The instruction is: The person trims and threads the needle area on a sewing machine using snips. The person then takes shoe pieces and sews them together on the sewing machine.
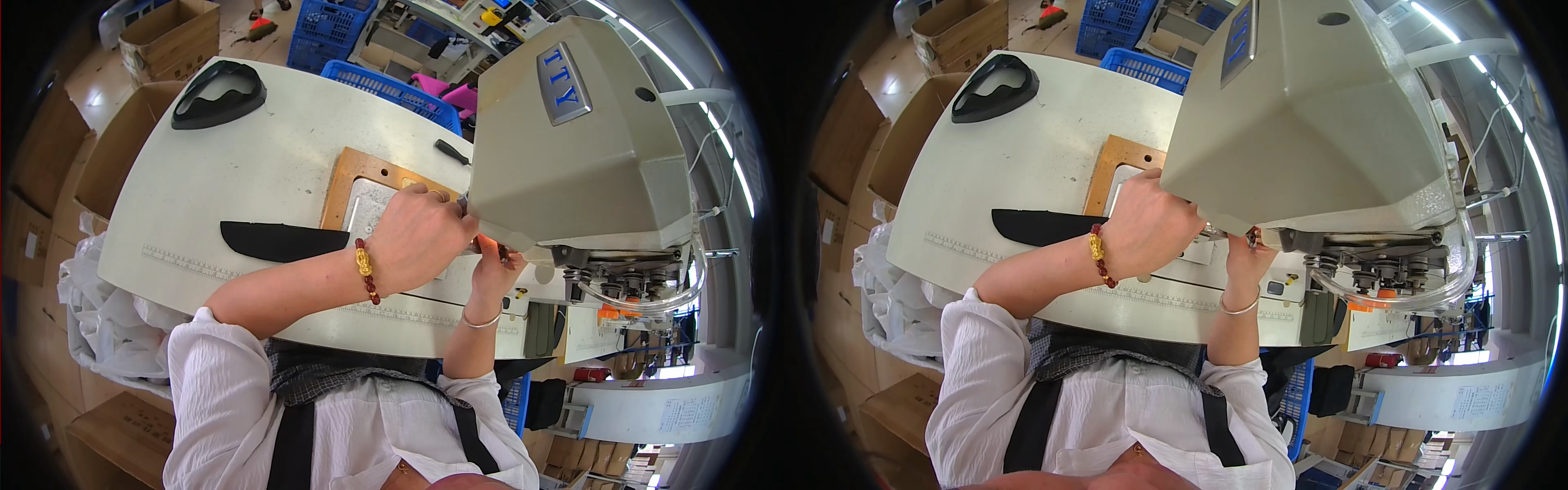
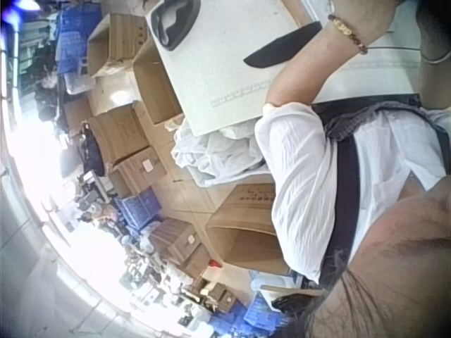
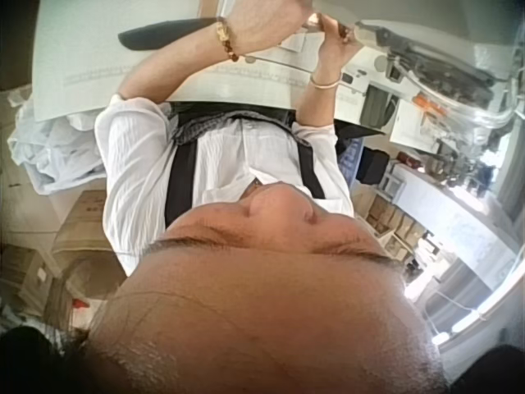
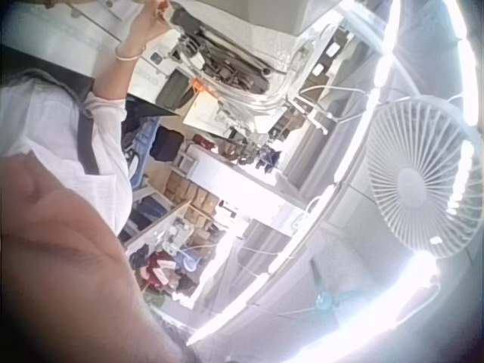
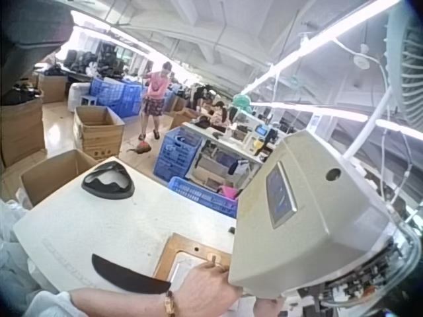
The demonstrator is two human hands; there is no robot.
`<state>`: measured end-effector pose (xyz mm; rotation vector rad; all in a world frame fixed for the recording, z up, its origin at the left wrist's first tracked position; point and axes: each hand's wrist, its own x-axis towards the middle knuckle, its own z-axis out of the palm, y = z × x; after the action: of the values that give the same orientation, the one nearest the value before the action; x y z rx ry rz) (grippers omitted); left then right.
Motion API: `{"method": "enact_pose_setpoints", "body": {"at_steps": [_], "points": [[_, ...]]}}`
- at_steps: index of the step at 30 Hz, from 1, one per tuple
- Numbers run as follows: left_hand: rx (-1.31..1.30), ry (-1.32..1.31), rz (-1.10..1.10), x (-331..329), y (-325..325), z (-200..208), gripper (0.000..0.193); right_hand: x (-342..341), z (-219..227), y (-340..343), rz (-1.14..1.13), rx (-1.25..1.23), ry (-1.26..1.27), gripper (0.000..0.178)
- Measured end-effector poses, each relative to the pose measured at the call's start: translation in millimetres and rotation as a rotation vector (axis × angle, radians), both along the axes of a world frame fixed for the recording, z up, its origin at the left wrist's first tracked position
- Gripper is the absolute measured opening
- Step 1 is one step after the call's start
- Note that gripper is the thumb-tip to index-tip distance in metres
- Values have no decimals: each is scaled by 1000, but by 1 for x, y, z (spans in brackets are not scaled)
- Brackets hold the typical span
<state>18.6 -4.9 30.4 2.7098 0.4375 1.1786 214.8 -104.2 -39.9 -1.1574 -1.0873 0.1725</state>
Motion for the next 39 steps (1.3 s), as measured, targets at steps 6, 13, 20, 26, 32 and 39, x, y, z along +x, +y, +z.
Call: {"method": "enact_pose_setpoints", "body": {"at_steps": [6, 13, 20, 26, 32, 39], "points": [[-7, -11, -12, 0, 1, 0, 19, 1, -1, 0, 16, 3, 25, 41], [2, -6, -4, 0, 0, 0, 18, -3, 2, 1, 37, 31, 23, 38], [14, -30, 1, 0, 0, 0, 16, -4, 4, 2, 61, 51, -27, 33], [18, -26, 0, 0, 0, -1, 16, -7, 6, 3, 88, 63, 53, 31], [14, -30, 8, 0, 0, -1, 17, -9, 10, 3, 48, 55, -54, 28], [19, -17, 14, 0, 0, 0, 17, -12, 14, 3, 74, 54, -36, 28]]}}
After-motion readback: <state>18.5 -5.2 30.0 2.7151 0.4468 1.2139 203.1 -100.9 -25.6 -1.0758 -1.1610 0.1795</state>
